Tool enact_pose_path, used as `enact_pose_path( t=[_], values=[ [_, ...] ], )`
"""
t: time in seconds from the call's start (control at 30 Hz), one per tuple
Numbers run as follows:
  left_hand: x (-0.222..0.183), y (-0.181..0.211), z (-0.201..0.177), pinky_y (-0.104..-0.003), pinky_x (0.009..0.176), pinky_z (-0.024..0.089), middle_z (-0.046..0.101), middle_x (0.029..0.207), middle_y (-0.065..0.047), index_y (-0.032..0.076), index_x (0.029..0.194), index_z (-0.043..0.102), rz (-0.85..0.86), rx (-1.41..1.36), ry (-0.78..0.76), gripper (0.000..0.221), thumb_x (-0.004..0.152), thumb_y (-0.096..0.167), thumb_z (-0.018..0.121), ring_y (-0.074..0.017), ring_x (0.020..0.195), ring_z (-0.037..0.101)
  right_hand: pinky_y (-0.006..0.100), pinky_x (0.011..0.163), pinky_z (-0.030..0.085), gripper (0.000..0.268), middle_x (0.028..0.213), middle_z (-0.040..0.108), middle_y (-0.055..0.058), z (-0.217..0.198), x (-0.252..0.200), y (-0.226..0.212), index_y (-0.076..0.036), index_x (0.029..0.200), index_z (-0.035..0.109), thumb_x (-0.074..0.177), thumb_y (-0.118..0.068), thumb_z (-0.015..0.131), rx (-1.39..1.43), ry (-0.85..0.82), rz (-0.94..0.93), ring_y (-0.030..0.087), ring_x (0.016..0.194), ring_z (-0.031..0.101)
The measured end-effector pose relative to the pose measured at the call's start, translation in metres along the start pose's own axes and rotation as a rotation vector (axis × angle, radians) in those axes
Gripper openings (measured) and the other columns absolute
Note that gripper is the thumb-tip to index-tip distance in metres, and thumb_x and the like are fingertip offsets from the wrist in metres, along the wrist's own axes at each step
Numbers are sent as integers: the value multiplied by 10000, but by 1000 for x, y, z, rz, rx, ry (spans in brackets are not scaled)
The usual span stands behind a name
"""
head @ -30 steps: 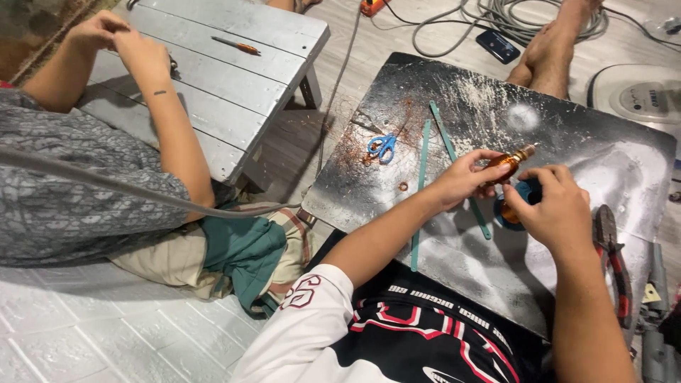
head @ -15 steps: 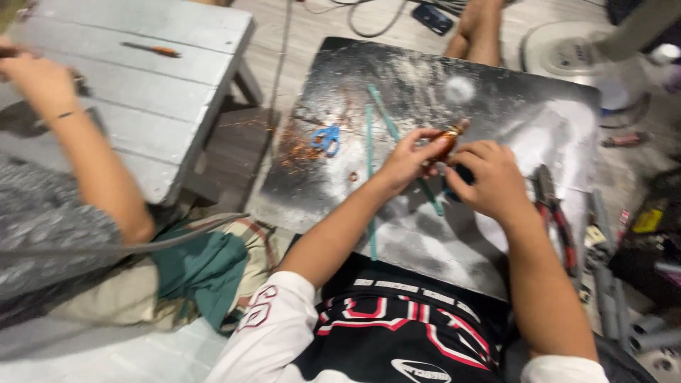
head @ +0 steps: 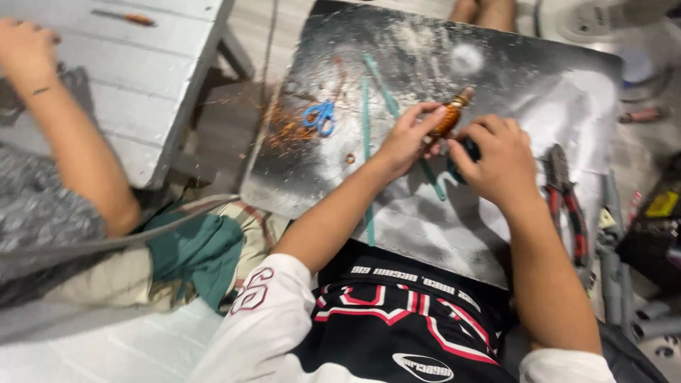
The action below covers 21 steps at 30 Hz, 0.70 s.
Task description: Winding copper wire around a small rotor or coil core by hand on a production floor.
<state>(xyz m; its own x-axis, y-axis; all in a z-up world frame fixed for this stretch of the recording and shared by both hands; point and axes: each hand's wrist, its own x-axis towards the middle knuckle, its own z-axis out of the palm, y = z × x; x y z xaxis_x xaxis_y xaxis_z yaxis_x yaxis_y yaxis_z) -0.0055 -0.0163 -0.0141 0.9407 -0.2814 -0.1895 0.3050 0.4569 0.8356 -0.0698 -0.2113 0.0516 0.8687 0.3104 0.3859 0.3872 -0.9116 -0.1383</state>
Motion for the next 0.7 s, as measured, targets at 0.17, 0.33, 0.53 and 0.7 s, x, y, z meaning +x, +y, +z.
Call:
enact_pose_path(
  t=[0.17, 0.33, 0.53, 0.7],
  values=[
    [-25, 43, 8, -208, 469, 503, 752, 1074, -226, 62, 1469, 608, -75, 178, -108, 468, 1093, 338, 647, -133, 603, 622, 571, 901, 508, 308, 1271, 751, 53, -15, 6, -16, -173, 1198, 833, 1129, -450, 716, 53, -84, 36, 390, 1207, 651],
    [-17, 27, 5, -201, 449, 530, 731, 1004, -240, -4, 1325, 599, -72, 63, -165, 363, 1150, 314, 609, -143, 566, 630, 551, 963, 484, 276, 1368, 766, 5, -7, 0, -14, -196, 1181, 852, 1088, -447, 787, -24, 58, -2, 356, 1251, 671],
    [-11, 27, 3, -213, 471, 555, 699, 1019, -231, 6, 1237, 595, -72, -26, -179, 324, 1154, 319, 610, -163, 589, 644, 534, 909, 518, 279, 1267, 785, 31, -4, 4, -13, -189, 1144, 859, 1128, -450, 761, -40, 50, -21, 355, 1159, 694],
    [-13, 27, 4, -214, 480, 546, 699, 1044, -209, 33, 1212, 607, -68, -12, -173, 299, 1153, 326, 612, -152, 605, 635, 542, 918, 518, 368, 1243, 774, 50, -9, 5, -15, -161, 1164, 852, 1163, -494, 693, -2, -37, 39, 362, 1159, 670]
  ],
)
